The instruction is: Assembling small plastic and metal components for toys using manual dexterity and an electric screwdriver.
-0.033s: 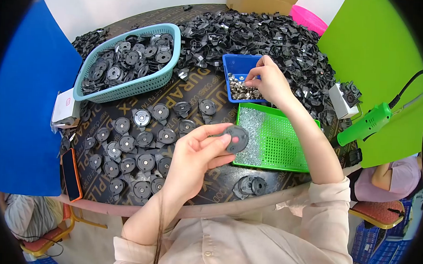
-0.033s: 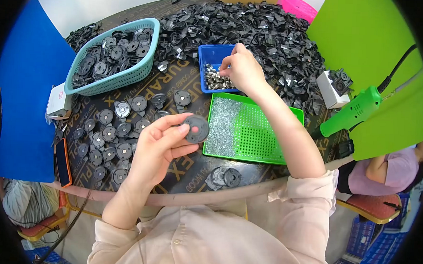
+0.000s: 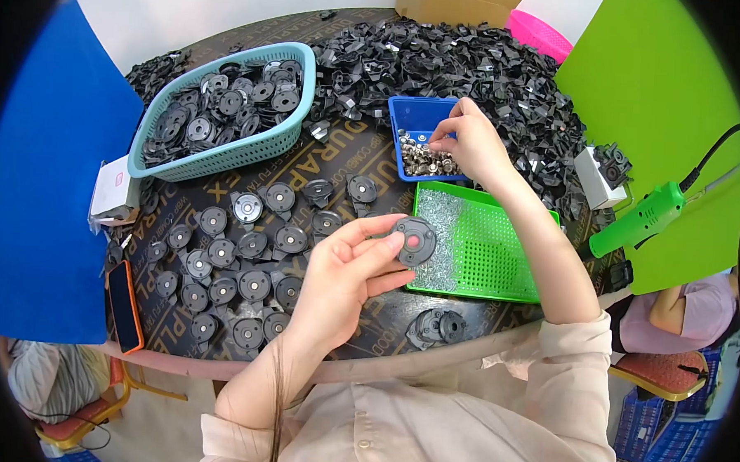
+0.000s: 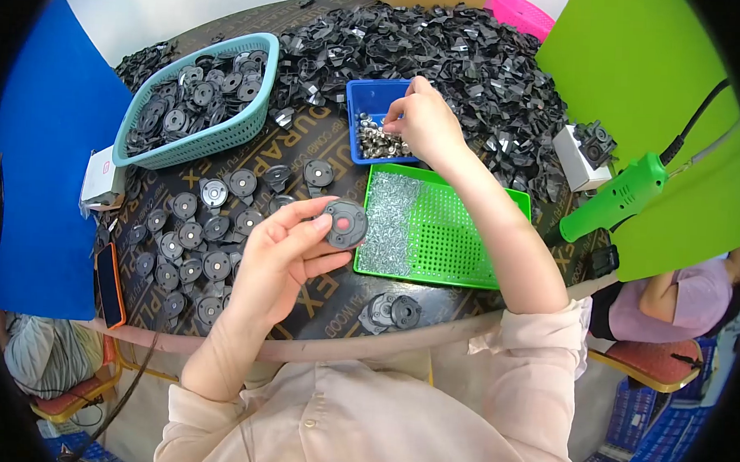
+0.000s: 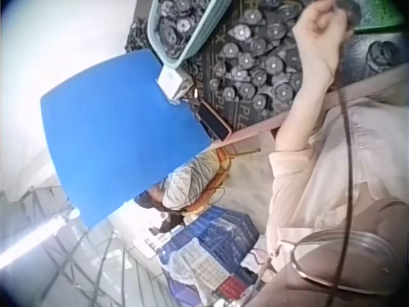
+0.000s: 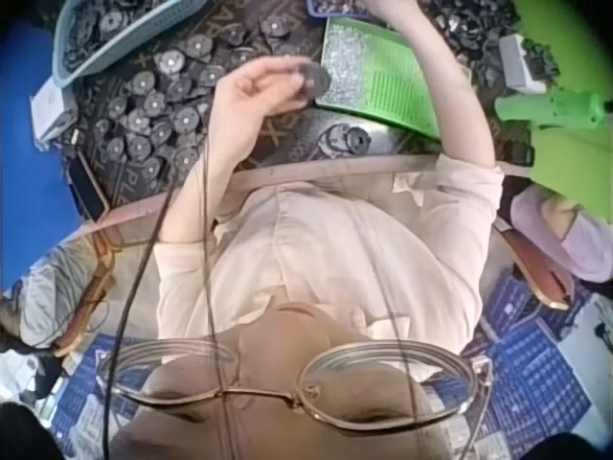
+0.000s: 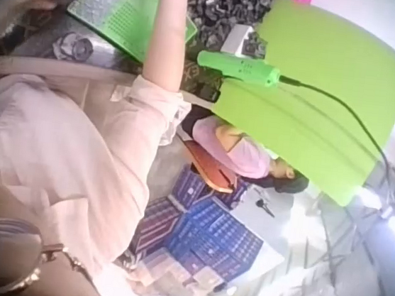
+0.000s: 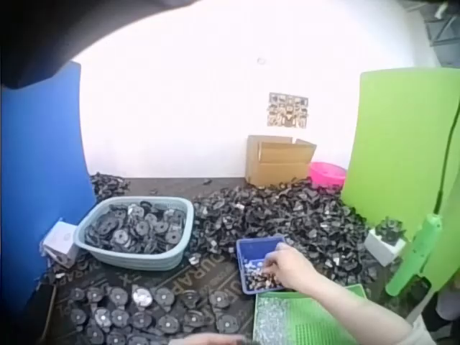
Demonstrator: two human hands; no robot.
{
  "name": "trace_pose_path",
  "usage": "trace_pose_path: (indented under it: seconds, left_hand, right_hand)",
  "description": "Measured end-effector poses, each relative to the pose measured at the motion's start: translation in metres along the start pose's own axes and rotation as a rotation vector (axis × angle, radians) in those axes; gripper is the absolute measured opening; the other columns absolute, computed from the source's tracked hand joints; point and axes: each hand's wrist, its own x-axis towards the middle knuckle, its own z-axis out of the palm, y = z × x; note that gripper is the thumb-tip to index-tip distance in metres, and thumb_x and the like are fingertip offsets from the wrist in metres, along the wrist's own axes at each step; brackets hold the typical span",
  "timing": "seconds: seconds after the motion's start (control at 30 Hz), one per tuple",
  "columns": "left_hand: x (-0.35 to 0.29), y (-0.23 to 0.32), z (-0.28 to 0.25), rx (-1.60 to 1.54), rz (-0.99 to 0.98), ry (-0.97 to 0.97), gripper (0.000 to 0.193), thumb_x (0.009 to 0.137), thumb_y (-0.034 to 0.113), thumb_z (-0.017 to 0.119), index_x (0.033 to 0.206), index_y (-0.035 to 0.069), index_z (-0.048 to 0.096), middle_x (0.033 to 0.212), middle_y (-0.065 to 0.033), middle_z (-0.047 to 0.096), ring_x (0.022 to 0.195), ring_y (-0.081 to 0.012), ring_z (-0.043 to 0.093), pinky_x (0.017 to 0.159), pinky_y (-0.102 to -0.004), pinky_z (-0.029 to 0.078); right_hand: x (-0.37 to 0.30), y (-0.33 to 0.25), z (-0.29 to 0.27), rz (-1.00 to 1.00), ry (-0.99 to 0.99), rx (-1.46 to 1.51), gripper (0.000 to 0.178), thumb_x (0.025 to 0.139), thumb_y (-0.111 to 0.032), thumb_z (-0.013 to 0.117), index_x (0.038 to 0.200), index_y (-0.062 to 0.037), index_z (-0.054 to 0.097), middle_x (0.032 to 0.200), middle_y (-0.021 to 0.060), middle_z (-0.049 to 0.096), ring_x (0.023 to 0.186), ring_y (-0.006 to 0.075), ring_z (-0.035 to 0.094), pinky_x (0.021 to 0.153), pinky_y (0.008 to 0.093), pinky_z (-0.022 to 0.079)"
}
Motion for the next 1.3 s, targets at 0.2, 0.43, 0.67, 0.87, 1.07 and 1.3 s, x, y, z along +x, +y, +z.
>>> trace_pose_path:
  seconds: [0.2, 0.43, 0.67, 0.87, 1.07, 1.3]
  left_hand:
    - [0.002, -0.019, -0.007, -0.115, -0.112, 0.011, 0.034, 0.094, 0.014, 0.055, 0.126, 0.001, 0.05, 0.114, -0.0116, 0.064, 0.101, -0.0256, 0.066, 0.082, -0.0319, 0.056]
    - [0.001, -0.02, -0.008, -0.177, -0.144, 0.001, 0.034, 0.091, 0.012, 0.06, 0.123, 0.002, 0.052, 0.109, -0.0105, 0.066, 0.099, -0.023, 0.066, 0.081, -0.0299, 0.055]
    - [0.001, -0.028, -0.012, -0.147, -0.12, -0.012, 0.041, 0.089, 0.004, 0.058, 0.129, 0.002, 0.048, 0.108, -0.0104, 0.065, 0.099, -0.0203, 0.065, 0.081, -0.0297, 0.056]
    - [0.0, -0.029, -0.012, -0.161, -0.144, -0.052, 0.043, 0.087, 0.0, 0.06, 0.128, 0.002, 0.05, 0.106, -0.0072, 0.066, 0.096, -0.014, 0.064, 0.082, -0.0279, 0.056]
    - [0.0, -0.031, -0.012, -0.128, -0.165, -0.081, 0.039, 0.087, 0.004, 0.062, 0.126, 0.005, 0.053, 0.111, -0.0041, 0.063, 0.102, -0.0123, 0.061, 0.086, -0.0283, 0.052]
    - [0.001, -0.031, -0.012, -0.127, -0.173, -0.068, 0.036, 0.087, 0.003, 0.063, 0.122, 0.003, 0.054, 0.111, -0.0074, 0.063, 0.1, -0.0194, 0.065, 0.081, -0.0284, 0.055]
  right_hand:
    - [-0.006, -0.015, -0.016, 0.265, -0.135, 0.237, 0.007, 0.079, -0.002, 0.066, 0.085, -0.0007, 0.069, 0.069, 0.009, 0.063, 0.067, 0.0168, 0.062, 0.066, 0.0289, 0.05]
    - [-0.01, -0.006, -0.005, 0.248, -0.124, 0.218, 0.009, 0.083, -0.006, 0.066, 0.082, 0.0002, 0.059, 0.061, 0.0068, 0.058, 0.055, 0.0119, 0.052, 0.054, 0.0291, 0.043]
    - [-0.001, -0.008, -0.009, 0.281, -0.183, 0.225, 0.01, 0.082, -0.007, 0.067, 0.08, -0.0002, 0.06, 0.06, 0.0056, 0.058, 0.056, 0.0112, 0.052, 0.053, 0.0288, 0.042]
    - [-0.006, -0.002, -0.008, 0.311, -0.282, 0.311, 0.008, 0.082, 0.0, 0.063, 0.089, 0.0013, 0.067, 0.066, 0.0057, 0.062, 0.062, 0.0115, 0.058, 0.059, 0.0279, 0.049]
    - [-0.006, 0.005, -0.009, 0.257, -0.186, 0.281, 0.013, 0.082, 0.001, 0.062, 0.094, 0.0018, 0.067, 0.071, 0.0108, 0.065, 0.063, 0.014, 0.061, 0.06, 0.0295, 0.05]
    - [-0.002, -0.011, -0.018, 0.274, -0.232, 0.052, 0.014, 0.08, -0.013, 0.069, 0.08, 0.0002, 0.063, 0.083, 0.0114, 0.061, 0.069, 0.0236, 0.06, 0.063, 0.0348, 0.048]
